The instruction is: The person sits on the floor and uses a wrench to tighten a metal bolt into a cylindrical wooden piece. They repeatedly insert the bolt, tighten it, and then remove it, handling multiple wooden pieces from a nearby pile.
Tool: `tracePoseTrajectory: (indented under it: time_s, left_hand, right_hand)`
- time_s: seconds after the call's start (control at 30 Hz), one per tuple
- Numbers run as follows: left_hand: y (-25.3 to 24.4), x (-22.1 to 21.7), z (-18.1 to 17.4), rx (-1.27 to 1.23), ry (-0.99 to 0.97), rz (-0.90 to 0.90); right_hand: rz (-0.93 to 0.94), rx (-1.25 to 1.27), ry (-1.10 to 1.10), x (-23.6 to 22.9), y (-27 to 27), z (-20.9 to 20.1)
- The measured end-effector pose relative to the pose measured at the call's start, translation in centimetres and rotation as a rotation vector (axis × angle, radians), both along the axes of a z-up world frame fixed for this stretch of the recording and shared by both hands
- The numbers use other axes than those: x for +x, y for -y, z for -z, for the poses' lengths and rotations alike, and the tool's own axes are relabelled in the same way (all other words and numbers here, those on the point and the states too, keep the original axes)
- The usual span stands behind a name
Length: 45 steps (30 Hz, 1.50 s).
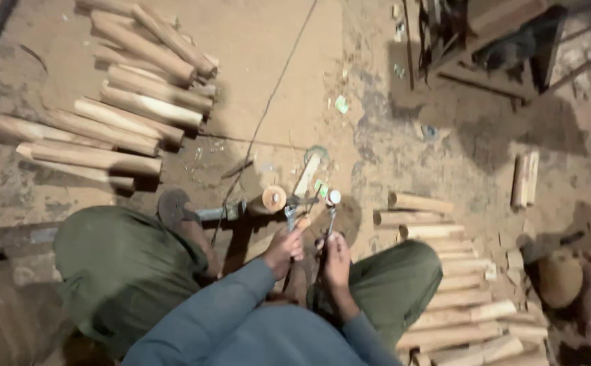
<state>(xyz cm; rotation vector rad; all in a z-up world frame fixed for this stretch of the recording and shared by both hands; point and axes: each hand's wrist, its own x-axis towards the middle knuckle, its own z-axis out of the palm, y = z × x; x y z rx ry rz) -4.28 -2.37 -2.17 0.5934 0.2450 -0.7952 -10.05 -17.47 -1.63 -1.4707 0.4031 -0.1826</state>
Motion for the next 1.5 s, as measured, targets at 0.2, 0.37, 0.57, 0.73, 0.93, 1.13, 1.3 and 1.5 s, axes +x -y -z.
tracePoseTrajectory:
  time_s: [0.2, 0.37, 0.57, 0.73, 0.93, 1.13, 1.3, 1.5]
  left_hand:
    - [-1.4, 0.0, -1.0, 0.176, -0.061, -0.273]
    - [-4.2, 2.1, 1.0, 0.414, -0.027, -0.577]
    - [-4.1, 4.1, 1.7, 0.554, -0.004, -0.468]
    - [-3.7, 4.6, 2.5, 0.507, -0.009, -0.545]
    - [-3.1, 5.1, 3.6, 0.493, 0.004, -0.575]
    - [-3.5, 4.9, 2.1, 0.617, -0.007, -0.552]
    - [-3.5, 4.7, 1.2, 0.628, 0.084, -0.588]
    - [-3.5, 4.9, -0.3, 0.602, 0.117, -0.568]
  right_hand:
    - [-0.532, -0.600, 0.109, 1.3, -4.0, -6.2]
    - [-0.541, -1.031, 0.171, 8.0, -5.8, -10.7]
    - [-0.737, -1.262, 0.224, 13.5, -7.2, -10.5]
    - [-0.908, -1.414, 0.442, 14.0, -6.8, -10.7]
    - [-0.948, -1.268, 0.113, 14.4, -7.0, -11.9]
    - [-0.849, -1.302, 0.492, 13.8, -8.0, -11.5]
    - [-0.803, -1.262, 0.144, 13.7, -7.9, -11.8]
    - [-0.744, -1.199, 0.176, 13.7, -8.1, -12.4]
